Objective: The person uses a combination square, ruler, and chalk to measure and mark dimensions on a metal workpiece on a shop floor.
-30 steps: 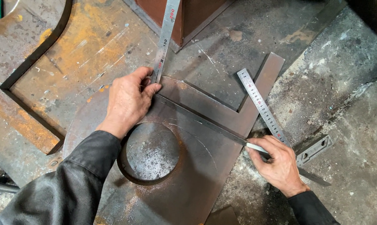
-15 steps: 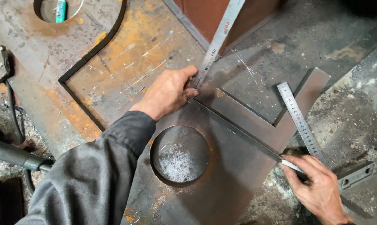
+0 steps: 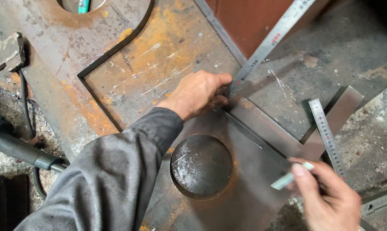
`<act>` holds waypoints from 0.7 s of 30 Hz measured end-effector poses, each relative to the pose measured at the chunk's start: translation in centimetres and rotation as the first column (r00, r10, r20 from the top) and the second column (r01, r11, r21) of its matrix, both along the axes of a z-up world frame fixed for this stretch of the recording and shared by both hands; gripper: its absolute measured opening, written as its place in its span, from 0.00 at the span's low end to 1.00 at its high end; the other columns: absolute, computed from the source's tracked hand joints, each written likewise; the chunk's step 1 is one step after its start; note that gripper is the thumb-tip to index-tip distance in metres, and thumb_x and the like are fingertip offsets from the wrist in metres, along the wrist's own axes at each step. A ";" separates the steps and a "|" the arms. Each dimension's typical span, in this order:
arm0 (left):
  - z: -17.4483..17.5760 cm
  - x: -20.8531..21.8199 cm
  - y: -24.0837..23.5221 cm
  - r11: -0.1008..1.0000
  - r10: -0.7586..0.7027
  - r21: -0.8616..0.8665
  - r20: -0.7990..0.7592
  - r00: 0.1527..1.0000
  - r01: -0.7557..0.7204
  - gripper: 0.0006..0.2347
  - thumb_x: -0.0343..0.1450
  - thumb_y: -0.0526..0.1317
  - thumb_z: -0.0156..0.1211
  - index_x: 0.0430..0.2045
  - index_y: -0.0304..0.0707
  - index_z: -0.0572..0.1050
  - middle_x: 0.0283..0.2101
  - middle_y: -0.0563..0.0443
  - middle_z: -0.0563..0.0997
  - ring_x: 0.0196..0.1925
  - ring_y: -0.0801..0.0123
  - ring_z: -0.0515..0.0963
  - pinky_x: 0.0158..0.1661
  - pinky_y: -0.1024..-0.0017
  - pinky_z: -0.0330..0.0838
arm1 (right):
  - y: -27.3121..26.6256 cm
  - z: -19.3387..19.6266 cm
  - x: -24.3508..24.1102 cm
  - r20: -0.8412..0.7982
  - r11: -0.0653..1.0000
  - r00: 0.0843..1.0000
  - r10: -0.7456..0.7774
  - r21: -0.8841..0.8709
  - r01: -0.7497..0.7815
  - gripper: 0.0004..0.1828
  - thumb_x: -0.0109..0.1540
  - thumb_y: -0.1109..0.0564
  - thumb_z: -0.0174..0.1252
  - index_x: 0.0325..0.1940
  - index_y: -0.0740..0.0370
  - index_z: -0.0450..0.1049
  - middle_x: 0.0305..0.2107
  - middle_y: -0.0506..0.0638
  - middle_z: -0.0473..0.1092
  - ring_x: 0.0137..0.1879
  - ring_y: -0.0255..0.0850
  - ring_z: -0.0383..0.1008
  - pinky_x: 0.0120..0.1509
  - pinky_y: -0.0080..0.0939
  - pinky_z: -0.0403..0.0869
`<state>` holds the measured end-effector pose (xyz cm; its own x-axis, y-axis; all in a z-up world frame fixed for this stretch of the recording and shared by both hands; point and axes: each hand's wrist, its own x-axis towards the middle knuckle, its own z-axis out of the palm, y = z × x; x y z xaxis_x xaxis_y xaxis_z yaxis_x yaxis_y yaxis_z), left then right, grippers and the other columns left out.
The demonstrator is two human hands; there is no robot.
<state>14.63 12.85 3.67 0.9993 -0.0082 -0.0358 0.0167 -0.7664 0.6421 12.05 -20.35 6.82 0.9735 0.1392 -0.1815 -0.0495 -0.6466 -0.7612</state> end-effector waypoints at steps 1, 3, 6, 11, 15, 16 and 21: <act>0.0 0.1 0.1 1.000 -0.013 0.004 0.005 1.000 0.013 0.12 0.65 0.41 0.70 0.38 0.43 0.74 0.33 0.45 0.84 0.42 0.45 0.82 0.38 0.51 0.74 | 1.3 -0.3 0.1 -0.092 0.984 0.995 0.030 0.177 -0.014 0.11 0.66 0.60 0.58 0.50 0.67 0.79 0.34 0.56 0.79 0.34 0.37 0.79 0.34 0.33 0.77; -0.1 0.4 0.4 1.000 -0.026 0.004 0.013 1.000 0.026 0.12 0.66 0.42 0.71 0.37 0.43 0.74 0.33 0.46 0.84 0.42 0.45 0.82 0.37 0.51 0.73 | 3.8 -0.7 0.2 -0.174 0.939 0.982 0.077 0.345 -0.012 0.12 0.66 0.60 0.56 0.50 0.68 0.78 0.33 0.55 0.80 0.32 0.37 0.78 0.31 0.33 0.75; -0.1 0.7 0.8 0.999 -0.046 -0.005 0.004 0.999 0.046 0.11 0.66 0.42 0.70 0.37 0.47 0.75 0.32 0.48 0.84 0.41 0.47 0.82 0.36 0.50 0.73 | 7.1 -0.9 0.2 -0.173 0.952 0.979 0.111 0.301 -0.055 0.12 0.63 0.63 0.59 0.50 0.70 0.78 0.28 0.54 0.80 0.32 0.38 0.81 0.35 0.35 0.81; -0.2 0.9 1.3 0.997 -0.071 -0.032 -0.098 0.993 0.068 0.09 0.67 0.43 0.66 0.38 0.50 0.76 0.29 0.50 0.84 0.38 0.53 0.84 0.37 0.52 0.73 | 10.9 -1.4 0.9 -0.093 0.936 0.988 0.127 0.340 -0.088 0.08 0.64 0.62 0.60 0.44 0.70 0.73 0.26 0.53 0.78 0.27 0.36 0.79 0.28 0.34 0.78; -0.8 0.9 1.5 0.997 -0.066 -0.038 -0.008 0.998 0.065 0.11 0.65 0.45 0.68 0.39 0.49 0.76 0.30 0.49 0.84 0.40 0.50 0.84 0.37 0.51 0.73 | 13.7 -1.3 0.2 -0.019 0.952 0.987 0.161 0.268 -0.150 0.07 0.62 0.64 0.62 0.41 0.69 0.71 0.27 0.53 0.77 0.31 0.34 0.81 0.33 0.31 0.81; -0.8 0.9 1.4 0.997 -0.070 -0.031 0.001 0.998 0.070 0.12 0.65 0.46 0.68 0.38 0.49 0.76 0.30 0.49 0.84 0.41 0.50 0.83 0.38 0.50 0.73 | 14.2 -1.3 0.0 0.037 0.960 0.983 0.182 0.208 -0.185 0.07 0.62 0.64 0.63 0.41 0.69 0.71 0.28 0.53 0.77 0.33 0.34 0.82 0.34 0.30 0.81; -1.5 0.8 1.5 0.997 -0.059 -0.055 0.025 0.998 0.060 0.14 0.63 0.46 0.69 0.41 0.52 0.77 0.33 0.49 0.85 0.43 0.51 0.84 0.39 0.51 0.73 | 16.2 -1.9 0.0 0.165 0.958 0.947 0.277 0.029 -0.285 0.08 0.63 0.65 0.65 0.39 0.71 0.71 0.29 0.54 0.79 0.34 0.35 0.83 0.33 0.31 0.79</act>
